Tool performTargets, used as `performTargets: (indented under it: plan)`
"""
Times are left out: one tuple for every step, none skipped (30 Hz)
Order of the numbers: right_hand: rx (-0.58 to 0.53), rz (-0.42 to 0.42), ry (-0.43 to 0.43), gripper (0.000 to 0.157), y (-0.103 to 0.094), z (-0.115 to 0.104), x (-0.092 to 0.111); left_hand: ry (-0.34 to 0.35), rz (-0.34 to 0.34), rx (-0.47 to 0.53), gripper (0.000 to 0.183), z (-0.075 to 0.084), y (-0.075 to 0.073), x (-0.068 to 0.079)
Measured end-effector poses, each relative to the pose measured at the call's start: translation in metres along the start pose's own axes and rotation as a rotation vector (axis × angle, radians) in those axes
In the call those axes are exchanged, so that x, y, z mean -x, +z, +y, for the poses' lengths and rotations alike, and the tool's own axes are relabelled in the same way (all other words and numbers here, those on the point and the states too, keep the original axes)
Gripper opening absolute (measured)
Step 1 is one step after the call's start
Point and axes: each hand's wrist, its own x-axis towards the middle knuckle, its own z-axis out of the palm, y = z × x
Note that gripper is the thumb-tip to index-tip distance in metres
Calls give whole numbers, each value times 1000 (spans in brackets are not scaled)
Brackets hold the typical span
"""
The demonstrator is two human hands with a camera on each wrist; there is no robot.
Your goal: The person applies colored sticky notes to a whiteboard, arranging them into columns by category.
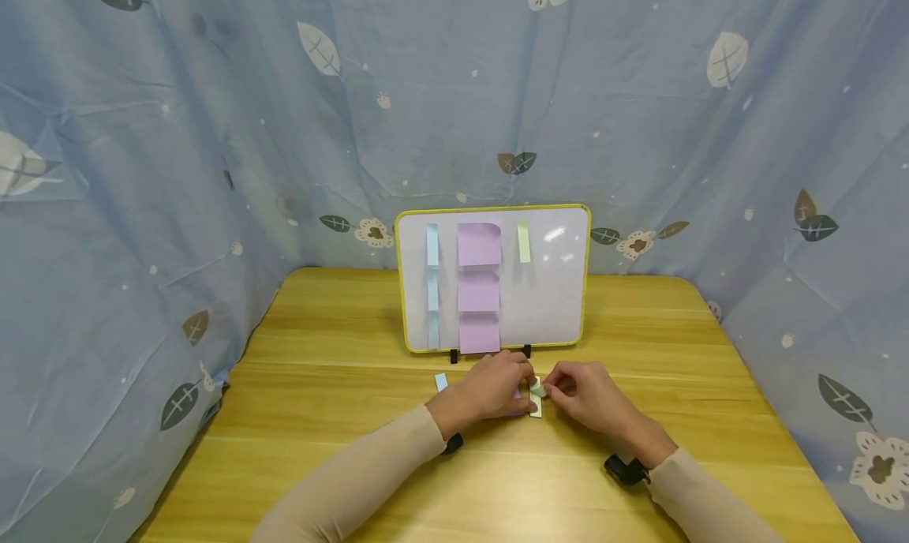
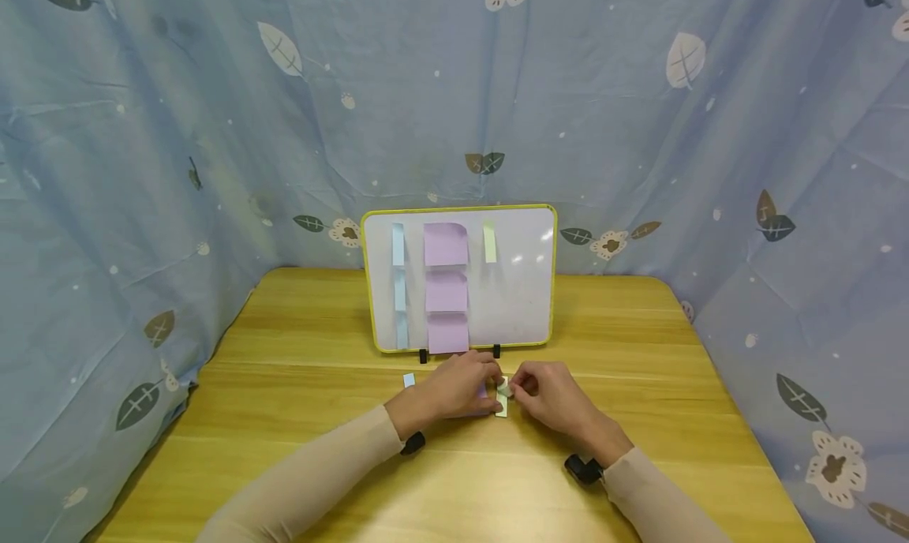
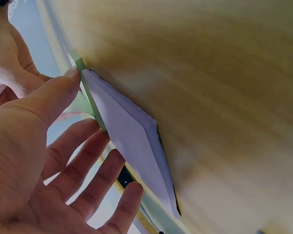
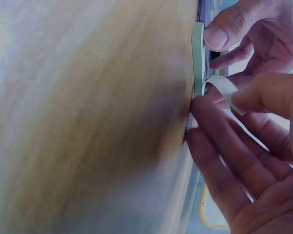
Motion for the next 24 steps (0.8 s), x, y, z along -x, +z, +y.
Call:
performTargets:
  plan:
    - [3,15,12,13,0,0,0,-3,0,-1,38,0,0,0]
    - [7,27,27,13,-1,0,0,-4,0,-3,39,1,0,0]
    - [13,39,44,13,-1,0,0,-5,0,-7,41,1,0,0]
    - [21,52,63,13,-2,0,0,-6,-1,-9,42,1,0,0]
    - [30,63,82,13,-3,1,0,-8,-3,-9,44,2,0,0]
    - [44,74,101,14,-4,1,0,-10,-6,-8,47,2,0,0]
    - [56,85,118,14,-4,2,0,-14,-8,-3,49,2,0,-1]
    - [68,92,134,14,-5,3,0,-18,-10,2,52,2,1,-1]
    - [78,101,148,14,-6,4,1,-23,-11,10,54,2,1,-1]
    - [86,109,159,13,-6,4,0,-29,-11,18,57,2,1,-1]
    - [89,112,170,13,-7,5,0,-34,-12,27,59,2,1,-1]
    - [88,116,180,12,-7,6,0,-39,-12,37,61,2,1,-1]
    - [85,116,192,12,-8,6,0,-42,-12,46,63,2,1,-1]
    - [82,116,200,11,-8,7,0,-43,-13,53,64,1,1,-1]
    - [78,116,211,10,-9,7,0,-45,-15,59,65,1,1,-1]
    - [74,115,223,10,-9,8,0,-45,-16,62,65,1,1,0]
    - [67,113,235,9,-10,8,-1,-46,-17,66,65,1,1,0]
    - [63,111,246,9,-10,9,-1,-46,-18,68,65,1,1,0]
    - [58,107,256,8,-11,9,-1,-46,-18,69,64,1,1,0]
    - [51,104,267,8,-11,9,-2,-44,-19,70,62,1,0,0]
    - [45,102,278,8,-12,10,-2,-43,-20,70,60,2,0,0]
    - [39,99,288,8,-12,10,-2,-38,-20,68,58,2,-1,0]
    - [34,99,297,8,-13,10,-3,-33,-23,64,55,3,-1,0]
    - [31,100,303,8,-13,10,-3,-26,-24,59,52,3,-2,0]
